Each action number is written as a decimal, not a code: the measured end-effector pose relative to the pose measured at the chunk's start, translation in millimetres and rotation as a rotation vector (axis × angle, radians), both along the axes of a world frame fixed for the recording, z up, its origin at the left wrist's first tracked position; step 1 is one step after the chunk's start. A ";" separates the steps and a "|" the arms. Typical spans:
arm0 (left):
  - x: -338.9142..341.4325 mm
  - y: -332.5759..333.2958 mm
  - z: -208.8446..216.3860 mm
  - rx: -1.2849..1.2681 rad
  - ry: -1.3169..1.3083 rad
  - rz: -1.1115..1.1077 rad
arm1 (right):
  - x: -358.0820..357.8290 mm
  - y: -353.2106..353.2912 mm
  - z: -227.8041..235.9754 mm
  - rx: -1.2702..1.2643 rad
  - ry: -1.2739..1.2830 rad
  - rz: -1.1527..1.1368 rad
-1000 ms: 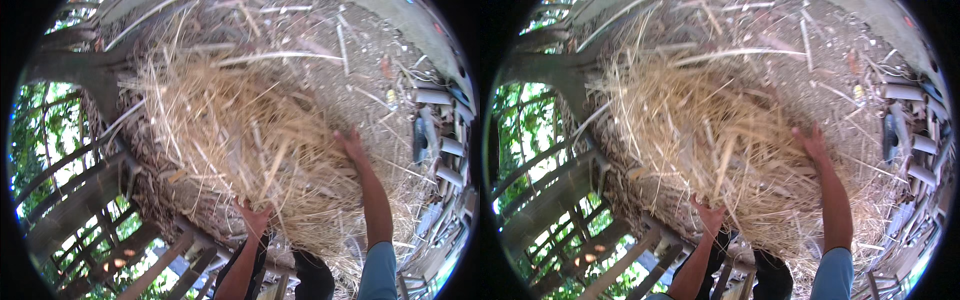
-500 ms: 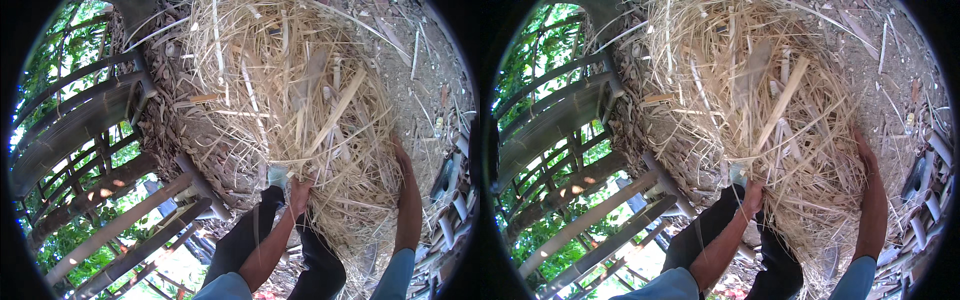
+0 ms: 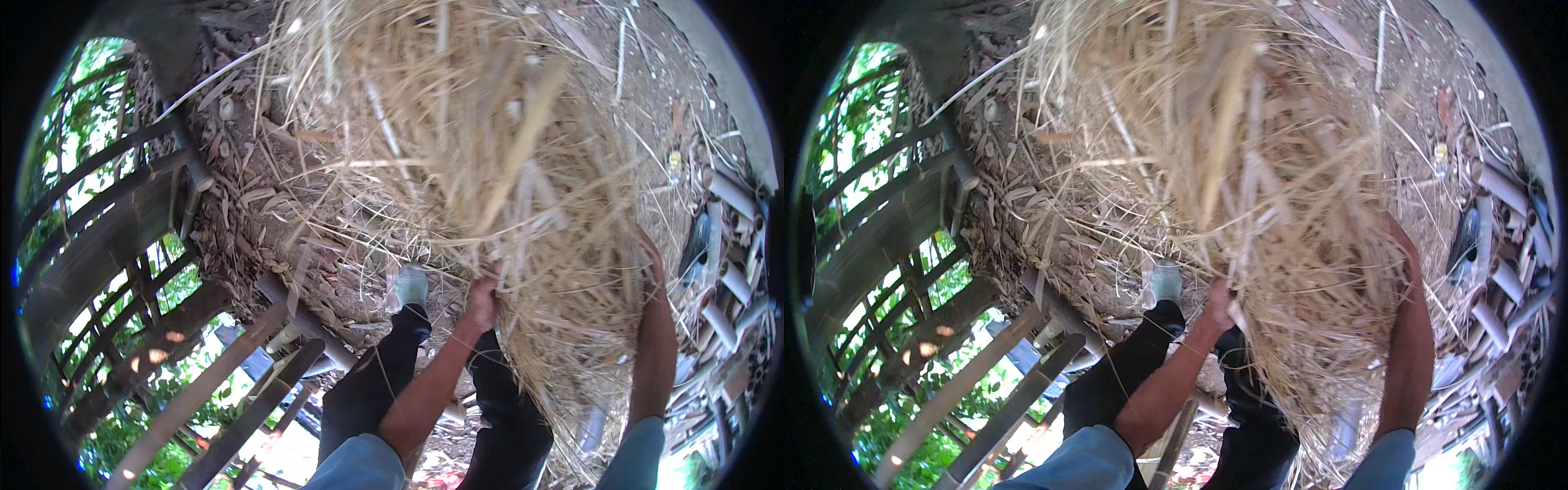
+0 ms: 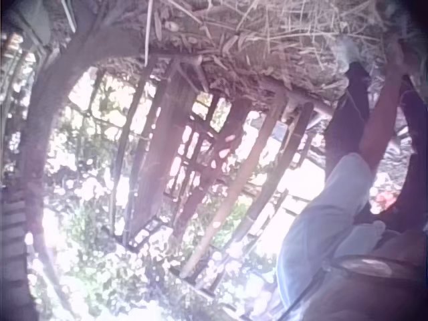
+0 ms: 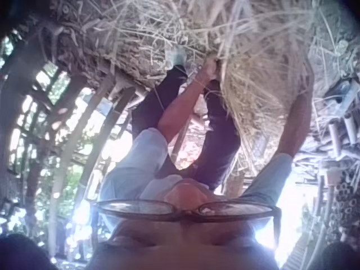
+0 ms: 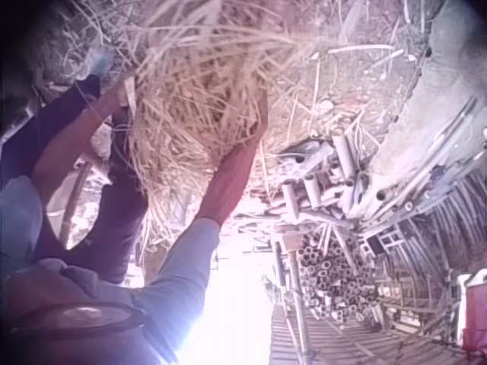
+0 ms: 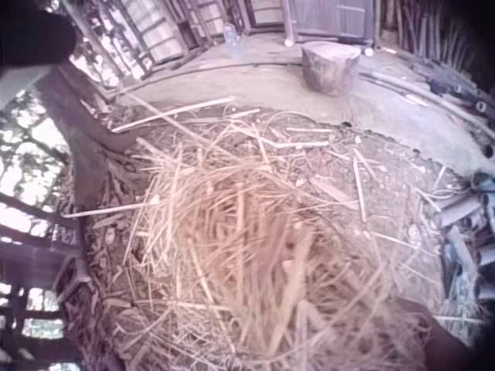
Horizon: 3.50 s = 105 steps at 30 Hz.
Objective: The person whittles bamboo pieces with a knife, arranges them onto a bamboo frame, and then gathers and carries a bundle of straw away from the work area.
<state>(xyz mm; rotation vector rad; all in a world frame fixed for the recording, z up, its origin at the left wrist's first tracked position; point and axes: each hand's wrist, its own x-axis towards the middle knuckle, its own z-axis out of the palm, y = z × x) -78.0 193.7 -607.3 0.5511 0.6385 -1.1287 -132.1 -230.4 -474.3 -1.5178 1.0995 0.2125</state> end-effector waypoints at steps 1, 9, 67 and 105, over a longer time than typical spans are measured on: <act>-2.6 -27.3 4.0 0.034 0.019 -0.031 | -15.1 -6.3 1.2 -0.074 0.071 -0.016; 61.1 5.8 120.9 0.534 -0.154 -0.201 | -25.0 110.3 -53.8 -0.596 0.711 0.203; 163.7 263.2 -59.7 0.308 -0.255 0.339 | -107.2 195.1 -143.6 -0.091 0.218 -0.337; 189.0 175.4 -25.3 1.565 -0.936 -1.301 | -241.6 182.3 -38.0 -0.164 0.215 -0.724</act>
